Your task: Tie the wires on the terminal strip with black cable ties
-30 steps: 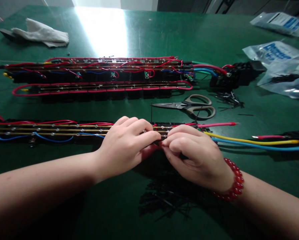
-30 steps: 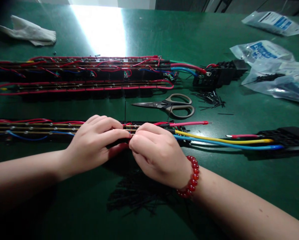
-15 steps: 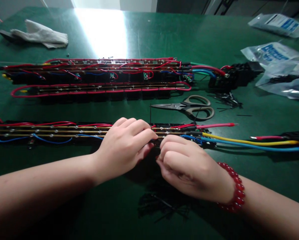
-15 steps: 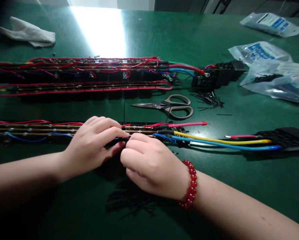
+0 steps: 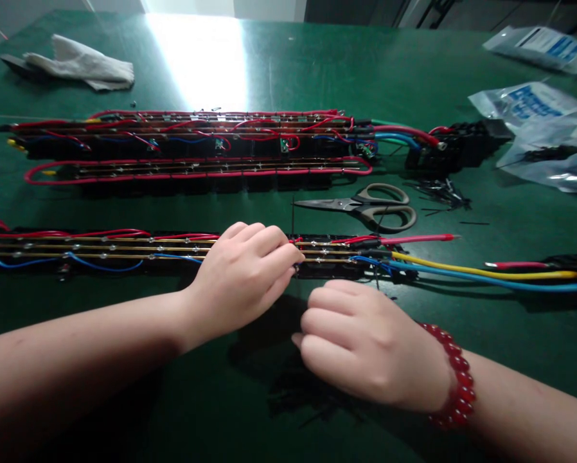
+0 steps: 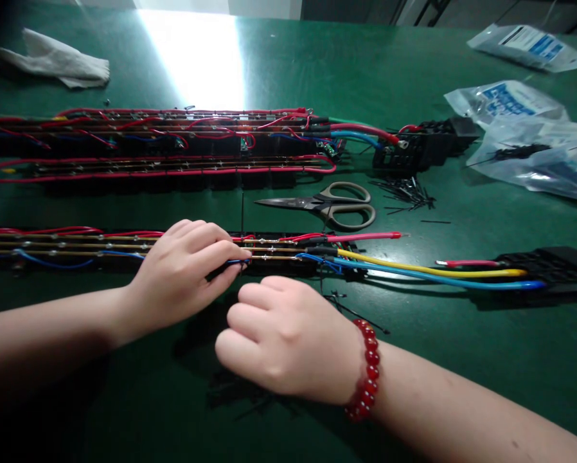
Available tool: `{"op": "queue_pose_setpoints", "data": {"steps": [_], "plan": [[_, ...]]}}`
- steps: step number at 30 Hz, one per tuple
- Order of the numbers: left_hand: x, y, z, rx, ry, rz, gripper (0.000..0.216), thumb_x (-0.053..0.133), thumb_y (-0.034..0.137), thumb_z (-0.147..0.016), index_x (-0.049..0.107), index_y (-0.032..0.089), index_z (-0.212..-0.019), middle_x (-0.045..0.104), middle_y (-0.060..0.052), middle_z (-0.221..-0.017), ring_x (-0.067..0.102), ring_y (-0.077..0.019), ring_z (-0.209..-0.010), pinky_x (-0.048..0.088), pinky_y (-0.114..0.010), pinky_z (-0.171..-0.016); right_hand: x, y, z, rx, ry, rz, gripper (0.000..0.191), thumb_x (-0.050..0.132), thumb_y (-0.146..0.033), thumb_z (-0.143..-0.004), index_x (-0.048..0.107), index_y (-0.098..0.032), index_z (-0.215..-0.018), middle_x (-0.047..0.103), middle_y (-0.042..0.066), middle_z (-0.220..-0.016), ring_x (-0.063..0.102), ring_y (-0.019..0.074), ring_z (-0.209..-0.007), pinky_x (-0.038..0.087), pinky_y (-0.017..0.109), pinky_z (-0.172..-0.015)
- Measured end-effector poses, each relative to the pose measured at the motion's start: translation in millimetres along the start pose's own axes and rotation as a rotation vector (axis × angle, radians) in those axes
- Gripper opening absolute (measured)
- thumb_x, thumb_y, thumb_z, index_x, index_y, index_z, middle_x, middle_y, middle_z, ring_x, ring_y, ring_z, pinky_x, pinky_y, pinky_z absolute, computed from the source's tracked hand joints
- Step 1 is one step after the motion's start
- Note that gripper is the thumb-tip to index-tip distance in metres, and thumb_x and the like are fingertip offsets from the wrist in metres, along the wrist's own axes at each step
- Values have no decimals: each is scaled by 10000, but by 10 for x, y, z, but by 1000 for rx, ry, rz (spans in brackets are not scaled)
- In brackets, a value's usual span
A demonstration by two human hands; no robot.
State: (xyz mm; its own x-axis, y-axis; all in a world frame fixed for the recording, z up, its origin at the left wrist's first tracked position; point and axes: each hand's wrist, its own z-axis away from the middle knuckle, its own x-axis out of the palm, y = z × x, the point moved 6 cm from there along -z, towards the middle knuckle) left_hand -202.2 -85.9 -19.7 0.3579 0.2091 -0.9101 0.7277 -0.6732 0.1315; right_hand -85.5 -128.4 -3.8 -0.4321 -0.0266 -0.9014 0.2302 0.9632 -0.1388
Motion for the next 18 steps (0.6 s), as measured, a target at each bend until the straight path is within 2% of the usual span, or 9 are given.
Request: {"op": "queue_pose_setpoints", "data": {"steps": [4,7,9,15,18], "plan": [[12,-2,8,6,-5,17,144,528,273,-979,660,217,-977,655,-22,-923,569,-203,-843,389,-352,-743,-91,184,34,145,76,223,319,618,-258,-926,520,-212,-625,499,-11,-602,400,160,-619,318,327,-602],[18,-1,16,19,1,16,124,544,276,-973,654,221,-979,646,-14,-920,561,-203,-831,388,-355,-733,-127,274,57,244,109,294,340,616,-367,-939,545,-210,-645,501,-3,-597,405,168,-625,323,324,-610],[19,-1,18,24,5,13,108,552,265,-968,651,222,-977,642,-10,-917,555,-202,-825,387,-355,-728,-127,277,55,257,105,309,342,598,-405,-945,567,-205,-669,506,2,-599,397,175,-627,307,328,-609],[9,6,5,30,0,5,102,546,253,-967,643,221,-971,638,-12,-913,553,-204,-825,387,-359,-731,-36,232,27,205,-2,293,270,527,-222,-954,576,-209,-689,540,-1,-615,410,186,-663,291,339,-654],[7,11,2,31,5,3,91,549,239,-960,638,222,-966,638,-13,-914,556,-205,-826,387,-363,-731,17,233,20,178,-35,272,284,520,-206,-948,561,-205,-667,532,-8,-594,395,183,-659,274,347,-656]]}}
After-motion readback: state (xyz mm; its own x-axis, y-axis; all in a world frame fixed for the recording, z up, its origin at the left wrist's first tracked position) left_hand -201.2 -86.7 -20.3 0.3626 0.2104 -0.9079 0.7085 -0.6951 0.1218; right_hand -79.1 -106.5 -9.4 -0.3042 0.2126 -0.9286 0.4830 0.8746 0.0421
